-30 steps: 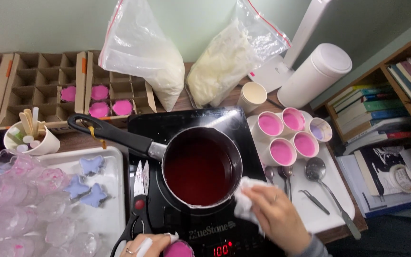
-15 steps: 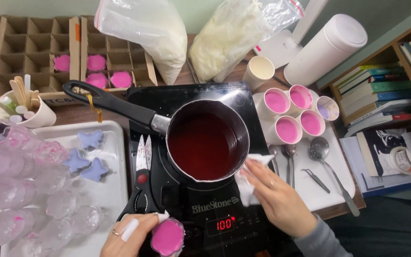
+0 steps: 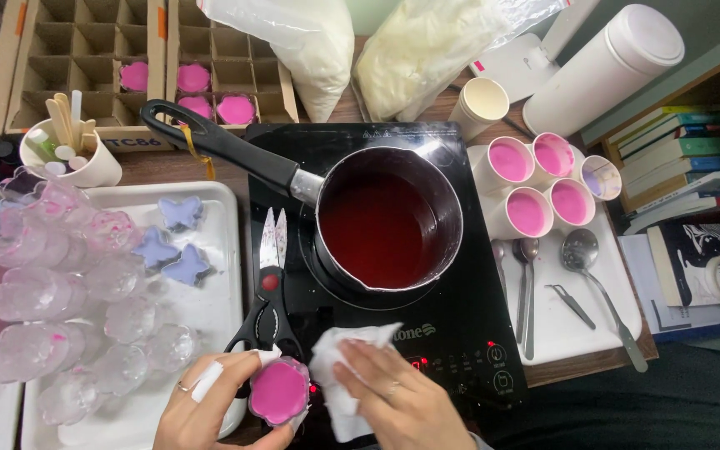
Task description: The person wipes a pink candle and the hot plate with a paper towel, then uses scissors to trim excess wax off the tops of flower-shaped candles one at a time, letting the trimmed wax fall into a pot of melted red wax on an induction cooker. They tear sheets from a paper towel roll and continue trimming several candles.
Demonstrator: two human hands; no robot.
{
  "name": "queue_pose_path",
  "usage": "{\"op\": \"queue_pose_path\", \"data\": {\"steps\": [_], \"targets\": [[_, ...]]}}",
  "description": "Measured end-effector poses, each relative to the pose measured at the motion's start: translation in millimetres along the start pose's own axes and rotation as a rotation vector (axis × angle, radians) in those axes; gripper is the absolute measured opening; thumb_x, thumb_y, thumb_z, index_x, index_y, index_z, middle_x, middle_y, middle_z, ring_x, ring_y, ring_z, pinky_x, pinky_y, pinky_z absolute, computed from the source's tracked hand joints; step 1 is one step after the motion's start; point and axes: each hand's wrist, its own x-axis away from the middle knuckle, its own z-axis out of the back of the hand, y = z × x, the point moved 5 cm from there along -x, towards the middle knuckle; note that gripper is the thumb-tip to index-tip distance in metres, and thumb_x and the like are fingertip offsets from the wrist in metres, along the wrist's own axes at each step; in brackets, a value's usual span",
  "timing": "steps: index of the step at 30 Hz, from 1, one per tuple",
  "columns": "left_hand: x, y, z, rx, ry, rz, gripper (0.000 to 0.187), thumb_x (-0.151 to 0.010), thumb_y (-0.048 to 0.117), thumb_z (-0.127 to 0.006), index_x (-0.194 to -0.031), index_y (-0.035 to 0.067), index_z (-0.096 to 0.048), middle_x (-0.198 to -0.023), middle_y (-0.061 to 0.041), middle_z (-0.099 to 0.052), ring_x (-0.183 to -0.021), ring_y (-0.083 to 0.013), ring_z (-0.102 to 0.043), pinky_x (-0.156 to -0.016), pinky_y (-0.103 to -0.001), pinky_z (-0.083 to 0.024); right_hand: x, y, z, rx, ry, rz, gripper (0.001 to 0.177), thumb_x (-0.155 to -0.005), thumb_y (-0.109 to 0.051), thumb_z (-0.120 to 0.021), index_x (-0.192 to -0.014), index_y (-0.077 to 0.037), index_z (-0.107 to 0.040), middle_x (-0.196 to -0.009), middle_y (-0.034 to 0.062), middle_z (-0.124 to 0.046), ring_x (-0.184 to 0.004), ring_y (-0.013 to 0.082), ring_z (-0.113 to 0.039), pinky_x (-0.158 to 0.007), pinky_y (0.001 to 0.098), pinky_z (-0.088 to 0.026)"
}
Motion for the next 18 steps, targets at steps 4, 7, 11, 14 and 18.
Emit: {"op": "queue_pose_path", "data": {"steps": [4, 7, 11, 14, 18], "targets": [[8, -9, 2, -0.01, -0.026, -0.004, 0.072, -0.05, 0.026, -0.097, -0.111, 0.002, -0.07, -0.097, -0.015, -0.074, -0.095, -0.0263, -0.076, -0.084, -0.037, -0.059, 2, 3, -9, -0.098, -0.045, -0.036, 0.04, -0.095, -0.011, -0.062, -0.135, -0.005, -0.066, -0.153, 0.0134, -0.054, -0.142, 0.0299, -0.051, -0.111, 0.0488, -0.044], [2, 2, 10, -0.004, 0.014, -0.076, 0.07, -0.046, 0.021, -0.093, -0.107, -0.002, -0.067, -0.093, -0.017, -0.074, -0.089, -0.0285, -0.075, -0.082, -0.04, -0.058, 20, 13, 4, 0.046, 0.007, 0.009, 0.041, -0.094, -0.016, -0.062, -0.134, -0.007, -0.067, -0.15, 0.0117, -0.057, -0.139, 0.0266, -0.054, -0.112, 0.0504, -0.042], [0, 3, 12, -0.023, 0.025, -0.05, 0.067, -0.046, 0.019, -0.092, -0.106, 0.0, -0.068, -0.092, -0.015, -0.075, -0.09, -0.0283, -0.075, -0.086, -0.042, -0.057, 46, 52, 30, 0.228, 0.061, -0.163, 0.035, -0.091, -0.01, -0.062, -0.126, -0.011, -0.068, -0.141, 0.0102, -0.063, -0.136, 0.0265, -0.057, -0.115, 0.0483, -0.043], [-1, 1, 11, -0.027, -0.002, -0.024, 0.065, -0.047, 0.018, -0.091, -0.105, 0.001, -0.069, -0.09, -0.014, -0.074, -0.09, -0.028, -0.075, -0.088, -0.042, -0.056, 52, 74, 54, 0.257, 0.127, -0.301, 0.041, -0.086, -0.007, -0.066, -0.126, -0.008, -0.07, -0.138, 0.0122, -0.065, -0.131, 0.029, -0.058, -0.111, 0.0493, -0.043], [1, -2, 9, -0.021, -0.035, -0.044, 0.065, -0.047, 0.021, -0.093, -0.105, 0.001, -0.07, -0.09, -0.015, -0.073, -0.088, -0.0278, -0.074, -0.084, -0.039, -0.057, 61, 91, 49, 0.182, 0.201, -0.266, 0.038, -0.082, -0.007, -0.07, -0.119, -0.011, -0.074, -0.136, 0.0097, -0.067, -0.129, 0.029, -0.061, -0.11, 0.046, -0.047]]}}
